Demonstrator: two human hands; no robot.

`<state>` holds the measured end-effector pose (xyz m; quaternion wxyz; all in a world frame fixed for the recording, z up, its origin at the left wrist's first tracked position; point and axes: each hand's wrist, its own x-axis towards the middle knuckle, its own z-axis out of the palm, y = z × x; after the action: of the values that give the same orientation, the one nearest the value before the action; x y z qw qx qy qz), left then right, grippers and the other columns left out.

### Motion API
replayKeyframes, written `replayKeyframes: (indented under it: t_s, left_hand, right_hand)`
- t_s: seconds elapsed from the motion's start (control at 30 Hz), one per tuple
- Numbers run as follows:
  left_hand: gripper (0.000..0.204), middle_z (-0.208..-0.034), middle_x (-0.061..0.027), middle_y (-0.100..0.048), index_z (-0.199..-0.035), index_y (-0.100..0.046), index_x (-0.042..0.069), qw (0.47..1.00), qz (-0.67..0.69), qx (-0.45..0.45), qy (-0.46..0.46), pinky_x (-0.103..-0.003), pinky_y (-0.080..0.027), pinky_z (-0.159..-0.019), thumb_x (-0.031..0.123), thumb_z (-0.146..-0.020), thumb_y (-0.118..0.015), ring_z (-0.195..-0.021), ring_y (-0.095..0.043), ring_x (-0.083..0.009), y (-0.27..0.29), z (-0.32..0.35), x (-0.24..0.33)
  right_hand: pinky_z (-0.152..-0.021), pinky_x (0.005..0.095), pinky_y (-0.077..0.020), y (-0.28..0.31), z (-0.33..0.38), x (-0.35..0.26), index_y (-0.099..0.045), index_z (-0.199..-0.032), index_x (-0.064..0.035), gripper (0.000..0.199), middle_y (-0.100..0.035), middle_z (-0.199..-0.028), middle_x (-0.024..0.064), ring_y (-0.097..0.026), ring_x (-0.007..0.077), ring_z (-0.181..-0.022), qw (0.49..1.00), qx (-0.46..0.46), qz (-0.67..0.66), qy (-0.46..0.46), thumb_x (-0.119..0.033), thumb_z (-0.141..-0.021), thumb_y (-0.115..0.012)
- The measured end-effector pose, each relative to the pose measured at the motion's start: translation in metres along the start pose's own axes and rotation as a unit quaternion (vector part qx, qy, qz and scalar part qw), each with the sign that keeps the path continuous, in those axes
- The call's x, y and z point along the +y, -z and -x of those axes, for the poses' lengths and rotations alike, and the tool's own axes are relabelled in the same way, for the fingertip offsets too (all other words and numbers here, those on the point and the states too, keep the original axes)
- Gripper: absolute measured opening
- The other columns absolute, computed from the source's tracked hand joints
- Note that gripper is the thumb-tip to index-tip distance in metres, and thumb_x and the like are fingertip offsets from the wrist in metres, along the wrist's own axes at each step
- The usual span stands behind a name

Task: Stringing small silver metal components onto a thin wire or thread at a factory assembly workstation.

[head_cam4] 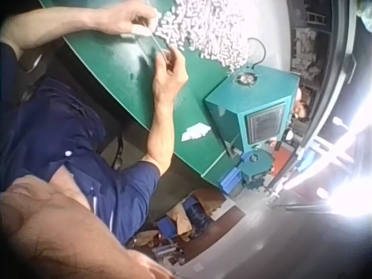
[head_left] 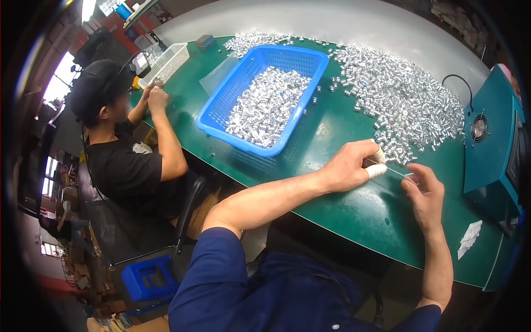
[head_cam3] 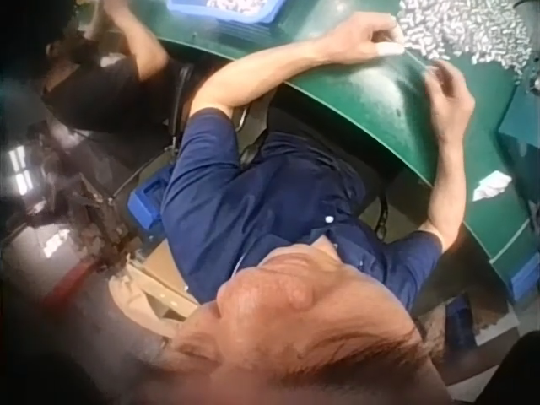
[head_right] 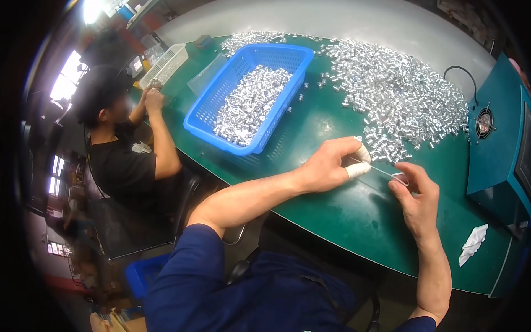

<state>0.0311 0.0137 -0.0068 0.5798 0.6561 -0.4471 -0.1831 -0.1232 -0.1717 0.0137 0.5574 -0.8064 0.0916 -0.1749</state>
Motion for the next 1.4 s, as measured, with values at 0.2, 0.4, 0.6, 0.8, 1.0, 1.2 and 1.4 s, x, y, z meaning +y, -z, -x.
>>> replayKeyframes:
  t_s: [0.2, 0.4, 0.6, 0.8, 1.0, 1.2, 1.4]
  left_hand:
    - [0.013, -0.088, -0.0072, -0.064, -0.096, -0.066, 0.0, 1.0, -0.016, -0.012, 0.006, -0.031, -0.051, -0.072, 0.01, -0.091, -0.072, -0.082, -0.063, -0.0151, 0.0, 0.001, 0.0]
    - [0.013, -0.087, -0.0113, -0.063, -0.095, -0.066, 0.0, 0.988, -0.109, -0.004, -0.111, -0.033, -0.051, -0.07, 0.008, -0.088, -0.074, -0.079, -0.065, -0.022, 0.003, -0.002, -0.005]
    - [0.017, -0.084, -0.0121, -0.062, -0.091, -0.064, 0.004, 0.985, -0.122, 0.02, -0.121, -0.041, -0.051, -0.069, 0.012, -0.083, -0.077, -0.078, -0.063, -0.0311, 0.003, -0.001, -0.008]
    - [0.015, -0.09, -0.0106, -0.064, -0.094, -0.065, 0.002, 0.958, -0.195, 0.034, -0.209, -0.037, -0.052, -0.072, 0.009, -0.086, -0.075, -0.08, -0.065, -0.0269, 0.002, 0.0, -0.008]
    - [0.018, -0.091, -0.0109, -0.065, -0.097, -0.066, 0.003, 0.981, -0.126, 0.019, -0.146, -0.036, -0.054, -0.073, 0.007, -0.084, -0.077, -0.083, -0.066, -0.0254, 0.004, -0.002, -0.008]
    - [0.019, -0.093, -0.0113, -0.067, -0.094, -0.065, 0.003, 0.965, -0.19, 0.026, -0.18, -0.036, -0.054, -0.073, 0.004, -0.081, -0.079, -0.085, -0.067, -0.0282, 0.005, -0.004, -0.003]
    - [0.019, -0.092, -0.0107, -0.067, -0.096, -0.067, 0.001, 0.983, -0.156, 0.01, -0.094, -0.035, -0.055, -0.072, 0.004, -0.082, -0.079, -0.084, -0.067, -0.0249, 0.001, -0.005, 0.003]
  right_hand:
    - [-0.059, 0.0245, -0.0482, 0.011, -0.002, 0.007, -0.069, -0.098, 0.0011, 0.012, -0.066, -0.073, 0.0043, -0.062, 0.0137, -0.064, 0.95, 0.032, 0.209, 0.23, -0.009, -0.092, -0.072]
    - [-0.052, 0.0226, -0.044, 0.016, -0.005, 0.015, -0.067, -0.088, 0.0001, 0.026, -0.064, -0.064, 0.0026, -0.057, 0.0087, -0.055, 0.955, -0.107, -0.167, -0.222, -0.021, -0.101, -0.059]
    - [-0.053, 0.022, -0.0437, 0.008, -0.002, 0.012, -0.064, -0.089, -0.0013, 0.024, -0.062, -0.067, 0.002, -0.056, 0.0087, -0.056, 0.997, -0.04, 0.045, -0.041, -0.021, -0.103, -0.058]
    - [-0.054, 0.0225, -0.0449, 0.016, -0.003, 0.011, -0.064, -0.088, -0.0002, 0.026, -0.062, -0.068, 0.0032, -0.057, 0.0098, -0.056, 0.947, -0.106, -0.189, -0.236, -0.019, -0.103, -0.056]
    - [-0.056, 0.0221, -0.0493, 0.008, 0.0, 0.005, -0.069, -0.094, 0.0028, 0.023, -0.067, -0.071, 0.0039, -0.062, 0.0116, -0.057, 0.988, -0.026, 0.121, 0.087, -0.015, -0.102, -0.058]
    - [-0.054, 0.0231, -0.0486, 0.009, -0.006, 0.015, -0.067, -0.109, -0.0001, 0.019, -0.065, -0.07, 0.0036, -0.061, 0.0103, -0.06, 0.963, -0.07, -0.172, -0.193, -0.016, -0.102, -0.059]
    - [-0.055, 0.0248, -0.0501, 0.007, -0.007, 0.025, -0.072, -0.1, -0.001, 0.017, -0.071, -0.078, 0.0062, -0.067, 0.0124, -0.067, 0.941, 0.043, 0.161, 0.295, -0.016, -0.1, -0.062]
